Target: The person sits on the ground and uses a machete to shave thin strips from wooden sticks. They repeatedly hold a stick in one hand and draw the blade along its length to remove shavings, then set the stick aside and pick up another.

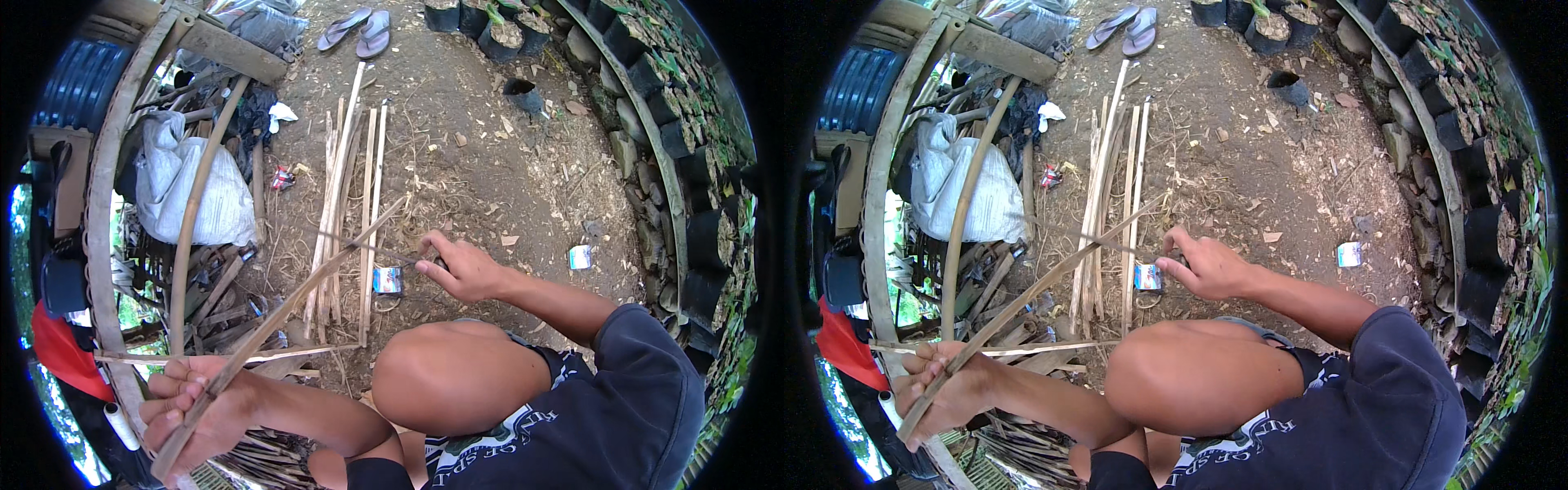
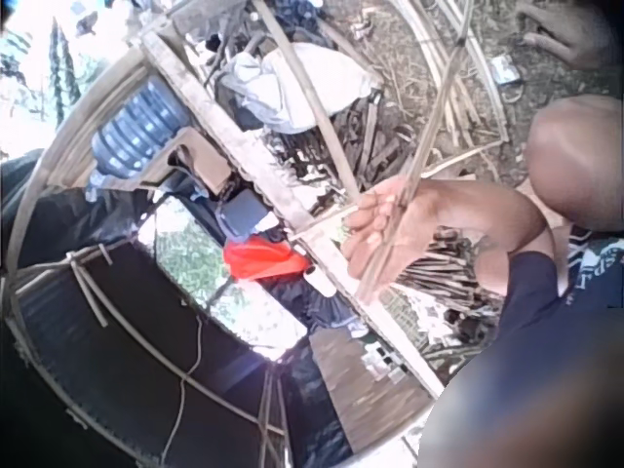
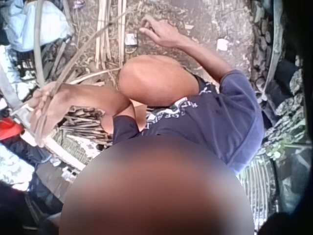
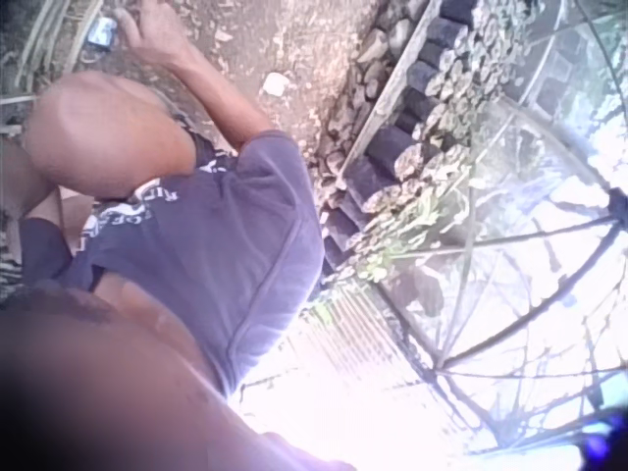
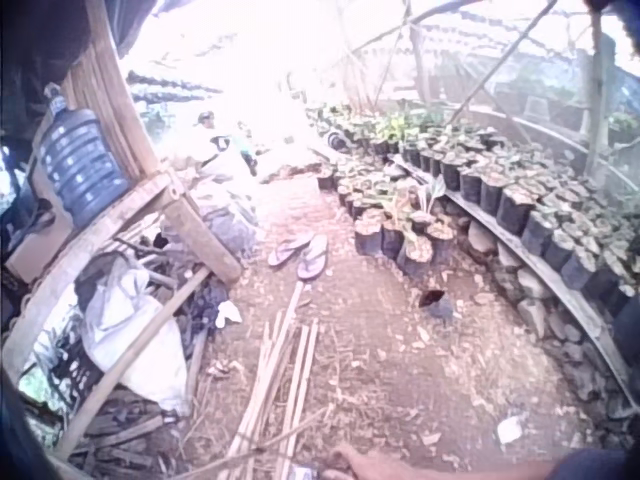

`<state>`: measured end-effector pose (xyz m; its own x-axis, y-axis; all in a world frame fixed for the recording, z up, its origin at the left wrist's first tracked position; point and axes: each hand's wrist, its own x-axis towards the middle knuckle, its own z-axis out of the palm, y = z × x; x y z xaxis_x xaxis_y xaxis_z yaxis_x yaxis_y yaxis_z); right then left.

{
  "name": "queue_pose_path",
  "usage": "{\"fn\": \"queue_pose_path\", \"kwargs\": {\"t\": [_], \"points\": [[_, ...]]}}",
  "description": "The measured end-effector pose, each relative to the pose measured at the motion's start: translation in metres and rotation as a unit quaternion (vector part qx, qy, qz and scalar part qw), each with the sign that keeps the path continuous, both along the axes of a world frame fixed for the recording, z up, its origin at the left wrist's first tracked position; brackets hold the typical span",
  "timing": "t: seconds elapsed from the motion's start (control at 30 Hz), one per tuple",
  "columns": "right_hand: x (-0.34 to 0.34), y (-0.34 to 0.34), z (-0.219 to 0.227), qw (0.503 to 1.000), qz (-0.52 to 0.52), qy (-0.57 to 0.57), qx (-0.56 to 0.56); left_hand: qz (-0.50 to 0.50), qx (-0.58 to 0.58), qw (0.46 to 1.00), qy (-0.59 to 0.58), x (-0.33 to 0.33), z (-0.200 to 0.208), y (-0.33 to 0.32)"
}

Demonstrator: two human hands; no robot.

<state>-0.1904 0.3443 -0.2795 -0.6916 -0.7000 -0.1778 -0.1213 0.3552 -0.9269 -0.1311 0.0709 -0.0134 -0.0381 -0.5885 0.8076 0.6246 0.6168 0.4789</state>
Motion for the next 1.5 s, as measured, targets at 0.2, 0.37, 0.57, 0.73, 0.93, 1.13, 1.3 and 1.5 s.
{"fn": "queue_pose_path", "kwargs": {"t": [0.2,0.37,0.57,0.73,0.93,1.13,1.3,1.5], "points": [[-0.029,-0.019,0.007,0.980,-0.125,-0.043,0.147,0.142,0.046,0.988,-0.038,-0.013,0.011,-0.005],[-0.015,-0.019,0.017,0.995,-0.059,-0.004,0.077,0.169,0.061,0.984,-0.010,-0.033,0.011,-0.014],[-0.003,-0.049,0.023,0.993,-0.118,0.008,0.010,0.275,-0.008,0.954,-0.120,-0.035,0.018,-0.035],[0.007,-0.060,0.024,0.989,-0.142,-0.003,0.029,0.329,-0.047,0.933,-0.138,-0.039,0.025,-0.035],[0.002,-0.045,0.020,0.992,-0.125,0.006,0.016,0.305,-0.080,0.937,-0.149,-0.034,0.024,-0.014],[-0.006,-0.026,0.007,0.989,-0.121,0.025,0.082,0.292,-0.110,0.942,-0.126,-0.035,0.025,-0.005],[0.005,-0.025,-0.012,0.995,-0.098,0.011,-0.003,0.299,-0.077,0.942,-0.132,-0.033,0.020,-0.005],[-0.016,-0.029,0.004,0.973,-0.171,-0.024,0.151,0.300,-0.103,0.944,-0.088,-0.033,0.021,-0.005]]}}
